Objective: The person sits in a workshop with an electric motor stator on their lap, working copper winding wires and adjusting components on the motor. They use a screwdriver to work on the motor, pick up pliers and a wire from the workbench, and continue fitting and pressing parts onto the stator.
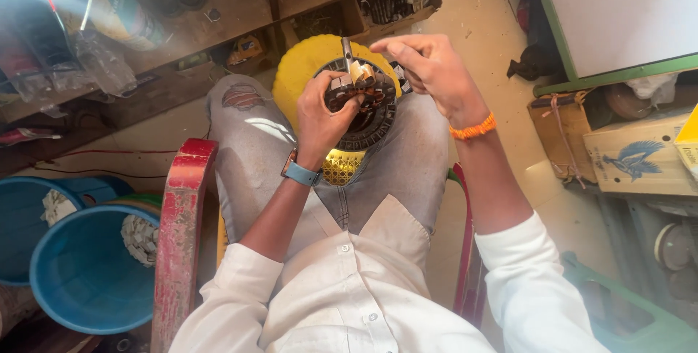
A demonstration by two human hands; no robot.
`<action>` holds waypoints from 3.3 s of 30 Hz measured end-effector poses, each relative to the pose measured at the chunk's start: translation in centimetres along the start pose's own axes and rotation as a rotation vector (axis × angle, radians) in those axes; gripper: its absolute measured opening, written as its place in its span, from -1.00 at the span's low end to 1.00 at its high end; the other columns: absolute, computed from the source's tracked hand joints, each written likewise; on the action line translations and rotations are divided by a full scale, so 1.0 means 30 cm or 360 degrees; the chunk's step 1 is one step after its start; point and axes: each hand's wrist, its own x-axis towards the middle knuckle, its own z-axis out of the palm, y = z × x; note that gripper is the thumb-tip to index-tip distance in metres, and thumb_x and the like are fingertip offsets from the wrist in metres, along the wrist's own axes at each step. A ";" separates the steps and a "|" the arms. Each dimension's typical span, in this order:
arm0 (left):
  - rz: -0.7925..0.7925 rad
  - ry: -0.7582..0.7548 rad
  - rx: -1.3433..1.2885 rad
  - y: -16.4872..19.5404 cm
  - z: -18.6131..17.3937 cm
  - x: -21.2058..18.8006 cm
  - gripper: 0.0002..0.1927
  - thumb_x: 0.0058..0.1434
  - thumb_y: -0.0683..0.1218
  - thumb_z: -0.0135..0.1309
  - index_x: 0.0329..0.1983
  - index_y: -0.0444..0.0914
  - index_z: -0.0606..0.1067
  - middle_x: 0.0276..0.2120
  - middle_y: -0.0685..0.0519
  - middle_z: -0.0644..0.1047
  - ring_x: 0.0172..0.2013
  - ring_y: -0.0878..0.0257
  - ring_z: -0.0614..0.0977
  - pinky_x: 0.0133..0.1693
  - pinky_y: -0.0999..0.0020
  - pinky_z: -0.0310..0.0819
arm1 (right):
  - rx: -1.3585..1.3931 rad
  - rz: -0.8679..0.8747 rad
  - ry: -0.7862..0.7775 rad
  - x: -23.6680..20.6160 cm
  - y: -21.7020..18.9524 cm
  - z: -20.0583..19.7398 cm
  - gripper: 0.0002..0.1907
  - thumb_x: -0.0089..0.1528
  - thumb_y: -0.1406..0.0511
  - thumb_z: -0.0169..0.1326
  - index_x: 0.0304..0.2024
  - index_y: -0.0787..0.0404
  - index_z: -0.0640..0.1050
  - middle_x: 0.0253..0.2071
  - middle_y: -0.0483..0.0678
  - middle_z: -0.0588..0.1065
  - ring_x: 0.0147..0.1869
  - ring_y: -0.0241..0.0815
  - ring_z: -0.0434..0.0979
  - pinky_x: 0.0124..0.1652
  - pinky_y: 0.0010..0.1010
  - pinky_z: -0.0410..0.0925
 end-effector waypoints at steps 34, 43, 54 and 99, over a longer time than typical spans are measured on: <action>-0.0291 -0.0581 -0.0470 -0.019 -0.080 0.070 -0.44 0.11 -0.08 0.33 0.16 -0.31 0.45 -0.01 -0.03 0.56 -0.01 0.20 0.62 0.05 0.34 0.50 | -0.1078 -0.0402 0.0044 0.297 0.170 -0.056 -0.83 0.26 0.31 0.17 -0.19 0.26 0.69 -0.28 -0.04 0.66 -0.20 -0.29 0.66 -0.15 -0.46 0.46; -0.0840 -0.0701 -0.0814 -0.126 -0.063 0.249 -0.24 0.36 0.08 0.07 0.53 -0.21 0.08 -0.11 0.01 0.66 -0.18 0.40 0.61 -0.10 0.47 0.48 | -0.1245 -0.0551 0.0065 0.326 0.169 -0.009 -0.86 0.19 0.29 0.30 -0.31 0.27 0.68 -0.44 -0.06 0.58 -0.38 -0.30 0.52 -0.34 -0.42 0.37; -0.0526 -0.0877 -0.1371 -0.147 -0.089 0.228 -0.16 0.27 -0.13 0.26 0.54 -0.07 0.10 -0.29 0.14 0.61 -0.19 0.40 0.61 -0.02 0.45 0.52 | -0.1325 -0.0687 0.0125 0.022 -0.102 0.099 -0.87 0.25 0.33 0.30 -0.34 0.27 0.66 -0.54 -0.17 0.50 -0.55 -0.46 0.25 -0.53 -0.48 0.10; -0.0179 -0.0254 -0.0066 -0.032 -0.014 0.037 -0.55 0.06 -0.03 0.35 0.02 -0.24 0.56 -0.12 0.00 0.62 -0.05 0.14 0.60 0.02 0.24 0.49 | -0.1238 -0.0632 0.0311 0.177 0.053 -0.025 -0.92 0.22 0.38 0.25 -0.25 0.25 0.71 -0.39 -0.06 0.63 -0.39 -0.34 0.55 -0.35 -0.47 0.37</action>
